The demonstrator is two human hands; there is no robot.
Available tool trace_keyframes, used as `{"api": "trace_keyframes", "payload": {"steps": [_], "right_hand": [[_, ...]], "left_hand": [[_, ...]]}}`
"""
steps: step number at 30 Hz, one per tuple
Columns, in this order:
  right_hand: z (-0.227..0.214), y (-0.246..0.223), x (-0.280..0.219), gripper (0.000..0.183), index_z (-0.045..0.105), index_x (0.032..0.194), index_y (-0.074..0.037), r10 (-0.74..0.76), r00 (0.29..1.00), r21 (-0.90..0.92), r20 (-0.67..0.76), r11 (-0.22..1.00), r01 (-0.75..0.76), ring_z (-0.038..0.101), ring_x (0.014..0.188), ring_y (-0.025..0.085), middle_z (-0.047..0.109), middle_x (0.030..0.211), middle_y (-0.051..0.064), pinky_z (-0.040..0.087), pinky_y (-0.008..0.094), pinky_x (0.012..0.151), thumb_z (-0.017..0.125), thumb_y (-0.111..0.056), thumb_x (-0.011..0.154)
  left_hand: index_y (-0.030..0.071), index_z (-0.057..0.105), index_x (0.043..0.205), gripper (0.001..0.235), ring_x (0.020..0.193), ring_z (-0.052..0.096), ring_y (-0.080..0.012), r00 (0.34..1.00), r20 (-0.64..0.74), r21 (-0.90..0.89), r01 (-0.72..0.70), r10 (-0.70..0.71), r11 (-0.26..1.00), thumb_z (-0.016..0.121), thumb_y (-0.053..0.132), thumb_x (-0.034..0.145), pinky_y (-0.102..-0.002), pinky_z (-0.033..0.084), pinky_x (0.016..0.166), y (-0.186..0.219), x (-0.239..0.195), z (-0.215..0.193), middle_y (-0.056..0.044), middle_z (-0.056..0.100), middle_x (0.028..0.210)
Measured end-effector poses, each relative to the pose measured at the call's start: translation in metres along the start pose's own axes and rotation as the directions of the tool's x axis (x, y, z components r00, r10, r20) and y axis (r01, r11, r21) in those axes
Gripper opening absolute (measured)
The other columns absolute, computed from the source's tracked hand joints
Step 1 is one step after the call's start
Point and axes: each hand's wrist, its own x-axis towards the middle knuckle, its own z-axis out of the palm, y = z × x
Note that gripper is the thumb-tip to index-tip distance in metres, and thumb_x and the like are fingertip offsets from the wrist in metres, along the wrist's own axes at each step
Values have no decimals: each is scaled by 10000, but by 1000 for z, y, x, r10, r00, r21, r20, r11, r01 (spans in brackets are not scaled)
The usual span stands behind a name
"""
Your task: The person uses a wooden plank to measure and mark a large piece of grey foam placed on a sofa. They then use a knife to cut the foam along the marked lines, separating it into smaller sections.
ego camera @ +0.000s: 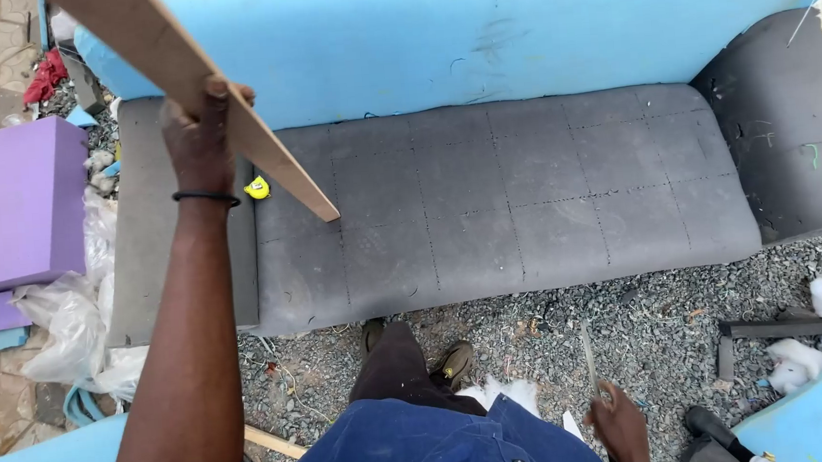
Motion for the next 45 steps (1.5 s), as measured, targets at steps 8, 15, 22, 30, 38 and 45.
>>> {"api": "trace_keyframes", "payload": {"steps": [8,15,22,30,38,45], "right_hand": [[-6,-277,-18,551,670,1780,-164,-399,917,206,23,899,386,812,765,209,934,1134,174,634,321,528,636,-231,1234],[23,-447,-61,566,629,1824,-178,-592,794,216,140,801,559,596,616,134,885,970,80,494,295,487,610,-196,1258],[28,-471,-24,669,641,1740,69,-559,823,485,98,749,451,780,574,236,891,785,157,594,392,594,650,-201,1128],[11,-452,27,728,493,1773,177,-223,975,739,-13,655,160,686,648,243,846,906,299,484,380,619,649,-159,1147],[61,-338,182,221,747,1414,-46,203,979,943,-5,327,-63,616,613,256,909,1021,272,455,369,582,745,-102,1200],[59,-238,304,207,810,1427,-89,271,962,880,43,446,-165,624,680,177,882,994,148,450,308,525,758,-177,1248]], "left_hand": [[138,717,1307,477,1025,880,-192,991,124,-107,68,-54,992,924,521,1110,-375,738,890,18,9,69,-67,897,1097],[152,670,1154,785,926,619,-178,980,194,234,-75,29,969,759,925,1048,-393,484,704,-52,19,121,-25,676,1056],[171,759,1177,569,1140,825,-552,892,284,440,205,-352,874,946,686,1022,-713,662,975,-159,-4,177,-227,844,1103],[202,887,1181,446,1186,883,-440,680,548,464,238,-488,853,1123,454,899,-578,699,1044,-217,-47,290,-138,922,1146],[223,926,1124,386,969,817,-379,392,805,581,-363,-446,728,841,598,1096,-591,590,1051,-271,-150,404,-13,882,1185],[180,934,1295,593,1268,848,-330,305,731,669,-499,-611,552,884,740,1106,-624,615,1202,-321,-176,429,-101,901,1436]]}}
